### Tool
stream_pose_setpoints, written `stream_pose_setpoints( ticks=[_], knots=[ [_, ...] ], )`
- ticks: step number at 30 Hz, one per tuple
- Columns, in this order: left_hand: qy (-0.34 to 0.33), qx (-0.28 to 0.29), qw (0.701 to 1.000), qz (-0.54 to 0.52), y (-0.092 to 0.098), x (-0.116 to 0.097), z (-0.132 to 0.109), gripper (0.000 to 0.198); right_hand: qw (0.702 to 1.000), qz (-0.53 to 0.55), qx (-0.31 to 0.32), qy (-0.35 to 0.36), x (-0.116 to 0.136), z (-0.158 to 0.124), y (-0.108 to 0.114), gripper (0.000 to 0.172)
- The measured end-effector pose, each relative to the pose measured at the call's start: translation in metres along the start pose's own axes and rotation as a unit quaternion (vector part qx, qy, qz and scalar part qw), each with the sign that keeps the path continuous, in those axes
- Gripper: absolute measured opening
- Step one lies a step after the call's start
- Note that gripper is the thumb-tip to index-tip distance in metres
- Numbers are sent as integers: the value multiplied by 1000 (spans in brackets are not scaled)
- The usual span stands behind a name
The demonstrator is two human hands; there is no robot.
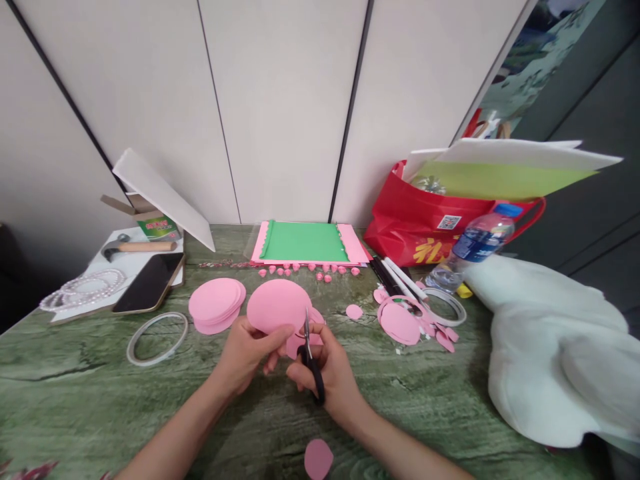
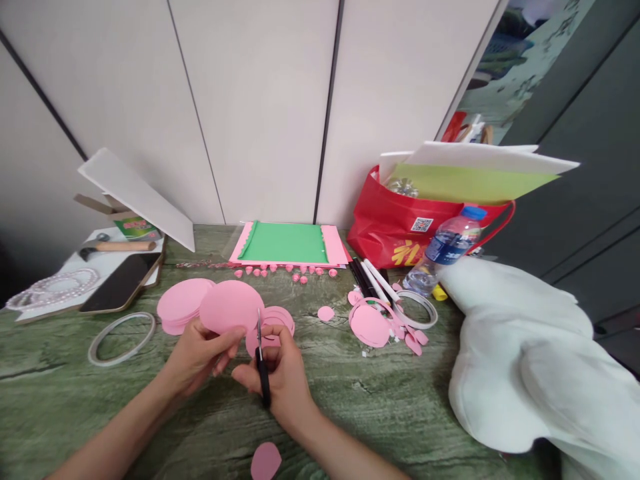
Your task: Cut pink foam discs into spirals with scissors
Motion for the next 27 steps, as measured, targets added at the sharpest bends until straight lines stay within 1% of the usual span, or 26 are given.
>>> stream_pose_setpoints(
  ticks=[4,8,21,27],
  knots=[
    [8,16,999,27,-1,1,0,29,999,12,-2,30,9,-1,3,57],
    [12,23,999,23,-4,1,0,29,999,12,-14,32,10,0,6,62],
    [4,13,1000,19,-2,-4,0,30,1000,19,2,21,10,-2,2,54],
    [-2,2,1000,2,1,-5,1,30,1000,15,-14,13,8,0,5,51]
  ],
)
Point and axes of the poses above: each hand's wrist, its own z-axis towards the middle knuckle, its own y-axis out of the back of the hand, x = y × z, the point moved 10 cm from there along z, towards the middle knuckle, and after that the axes turned 14 degrees about -y, right-handed, at the moved point
